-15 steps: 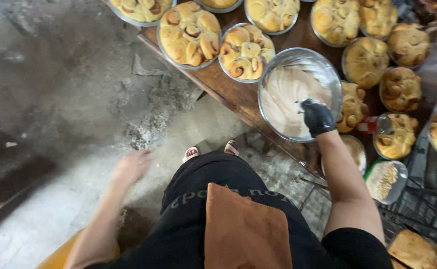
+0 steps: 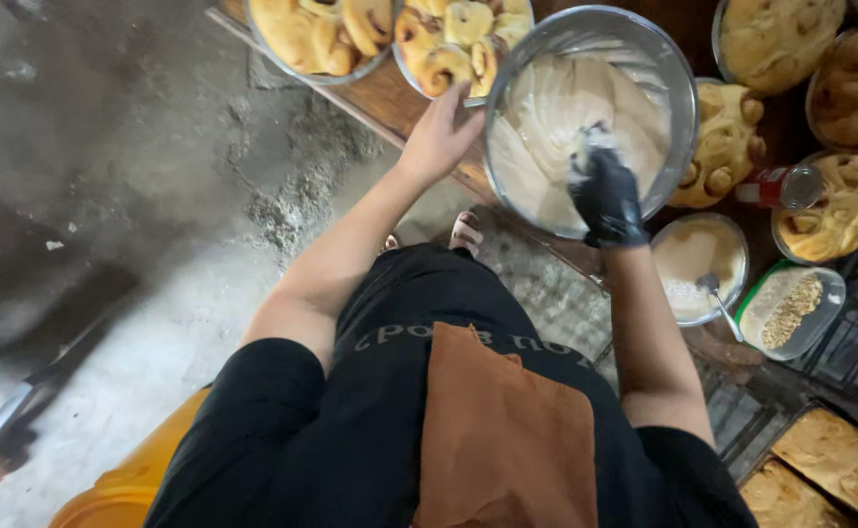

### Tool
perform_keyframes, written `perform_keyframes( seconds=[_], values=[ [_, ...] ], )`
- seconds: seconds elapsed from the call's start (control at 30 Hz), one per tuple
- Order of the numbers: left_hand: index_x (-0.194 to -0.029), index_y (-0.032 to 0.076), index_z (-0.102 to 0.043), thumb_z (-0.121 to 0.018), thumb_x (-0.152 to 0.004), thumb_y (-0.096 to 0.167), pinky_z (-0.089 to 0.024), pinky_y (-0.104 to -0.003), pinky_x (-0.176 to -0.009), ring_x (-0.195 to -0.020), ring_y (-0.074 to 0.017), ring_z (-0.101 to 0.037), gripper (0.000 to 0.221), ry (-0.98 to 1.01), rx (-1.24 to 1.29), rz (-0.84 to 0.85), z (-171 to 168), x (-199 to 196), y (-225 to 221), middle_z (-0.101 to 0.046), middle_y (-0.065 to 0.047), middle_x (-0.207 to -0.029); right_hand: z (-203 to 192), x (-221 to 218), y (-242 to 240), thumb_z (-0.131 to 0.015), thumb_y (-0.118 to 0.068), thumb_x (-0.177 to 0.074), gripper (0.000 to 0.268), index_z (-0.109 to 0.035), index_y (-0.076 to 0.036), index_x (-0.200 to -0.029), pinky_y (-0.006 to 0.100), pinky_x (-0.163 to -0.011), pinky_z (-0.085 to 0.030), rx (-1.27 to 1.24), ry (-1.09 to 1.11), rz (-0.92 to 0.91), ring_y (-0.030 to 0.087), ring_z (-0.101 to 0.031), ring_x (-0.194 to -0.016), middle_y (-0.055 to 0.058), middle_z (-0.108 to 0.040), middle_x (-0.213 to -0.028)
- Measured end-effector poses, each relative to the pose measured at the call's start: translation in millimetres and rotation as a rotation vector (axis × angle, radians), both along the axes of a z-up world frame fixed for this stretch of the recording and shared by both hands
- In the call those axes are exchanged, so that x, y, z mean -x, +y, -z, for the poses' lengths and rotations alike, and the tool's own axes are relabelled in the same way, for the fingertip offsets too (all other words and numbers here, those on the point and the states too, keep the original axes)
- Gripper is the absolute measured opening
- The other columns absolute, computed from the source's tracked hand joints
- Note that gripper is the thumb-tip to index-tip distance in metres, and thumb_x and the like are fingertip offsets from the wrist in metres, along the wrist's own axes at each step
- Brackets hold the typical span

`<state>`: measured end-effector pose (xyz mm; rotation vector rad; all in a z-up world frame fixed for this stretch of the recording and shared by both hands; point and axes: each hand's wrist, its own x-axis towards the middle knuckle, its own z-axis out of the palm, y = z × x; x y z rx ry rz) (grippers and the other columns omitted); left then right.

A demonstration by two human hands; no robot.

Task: The person mixes dough in a large metal bowl by hand, using a metal scraper to gather the mixture from the sides and transfer it between bowls.

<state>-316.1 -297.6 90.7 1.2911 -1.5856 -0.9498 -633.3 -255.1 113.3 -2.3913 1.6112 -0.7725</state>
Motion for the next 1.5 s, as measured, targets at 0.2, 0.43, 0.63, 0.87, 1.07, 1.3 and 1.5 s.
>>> perform_keyframes(
  seconds=[0.2, 0.43, 0.63, 0.87, 1.07, 1.3, 1.5],
  values=[
    [-0.145, 0.000, -0.054, -0.056, -0.105, 0.031, -0.053, -0.037, -0.094, -0.104, -0.0307, -0.067, 0.050, 0.221, -0.328, -0.141, 36, 76, -53, -0.069, -0.024, -0.118, 0, 63, -50, -0.077, -0.027, -0.101, 0.045, -0.066, -0.006, -0.140, 0.043, -0.105, -0.052, -0.271, -0.034, 0.242, 0.036, -0.068, -0.110, 0.025, -0.067, -0.132],
    [-0.143, -0.004, -0.054, -0.051, -0.112, 0.029, -0.048, -0.031, -0.107, -0.122, -0.0217, -0.066, 0.045, 0.221, -0.210, -0.251, 60, 89, -54, -0.072, -0.017, -0.128, 39, 77, -153, -0.079, -0.023, -0.097, 0.049, -0.061, -0.005, -0.139, 0.035, -0.107, -0.052, -0.571, -0.737, 0.083, 0.026, -0.063, -0.123, 0.015, -0.067, -0.137],
    [-0.141, -0.004, -0.055, -0.051, -0.111, 0.030, -0.047, -0.033, -0.109, -0.125, -0.0257, -0.065, 0.045, 0.249, -0.161, -0.283, 65, 89, -46, -0.071, -0.019, -0.130, 13, 38, -187, -0.078, -0.024, -0.092, 0.045, -0.065, -0.005, -0.130, 0.039, -0.099, -0.054, -0.637, -0.127, -0.133, 0.031, -0.066, -0.114, 0.017, -0.069, -0.126],
    [-0.137, 0.000, -0.060, -0.054, -0.108, 0.033, -0.051, -0.033, -0.104, -0.117, -0.0243, -0.069, 0.044, 0.249, -0.154, -0.341, 75, 92, -45, -0.075, -0.017, -0.121, -26, -40, -67, -0.076, -0.026, -0.085, 0.040, -0.070, -0.006, -0.120, 0.044, -0.089, -0.056, -0.203, 0.187, -0.252, 0.037, -0.069, -0.104, 0.020, -0.071, -0.113],
    [-0.133, 0.000, -0.063, -0.053, -0.109, 0.034, -0.053, -0.033, -0.100, -0.109, -0.0236, -0.071, 0.043, 0.285, -0.183, -0.282, 94, 95, -46, -0.077, -0.018, -0.115, -47, -7, 26, -0.078, -0.023, -0.092, 0.040, -0.068, 0.000, -0.124, 0.040, -0.087, -0.056, -0.480, -0.077, -0.095, 0.033, -0.070, -0.098, 0.021, -0.071, -0.114],
    [-0.130, -0.001, -0.063, -0.054, -0.108, 0.033, -0.056, -0.034, -0.096, -0.106, -0.0272, -0.074, 0.042, 0.208, -0.203, -0.247, 82, 94, -52, -0.077, -0.020, -0.113, 67, 108, -14, -0.069, -0.018, -0.105, 0.040, -0.059, -0.006, -0.142, 0.033, -0.109, -0.049, -0.348, -0.340, 0.221, 0.023, -0.061, -0.122, 0.012, -0.064, -0.139],
    [-0.136, 0.001, -0.060, -0.053, -0.109, 0.031, -0.052, -0.034, -0.100, -0.114, -0.0282, -0.070, 0.042, 0.153, -0.221, -0.285, 61, 95, -44, -0.074, -0.021, -0.119, 133, 135, -137, -0.063, -0.025, -0.104, 0.040, -0.058, -0.010, -0.141, 0.032, -0.115, -0.044, -0.800, -1.126, 0.214, 0.022, -0.054, -0.134, 0.007, -0.061, -0.143]
  ],
)
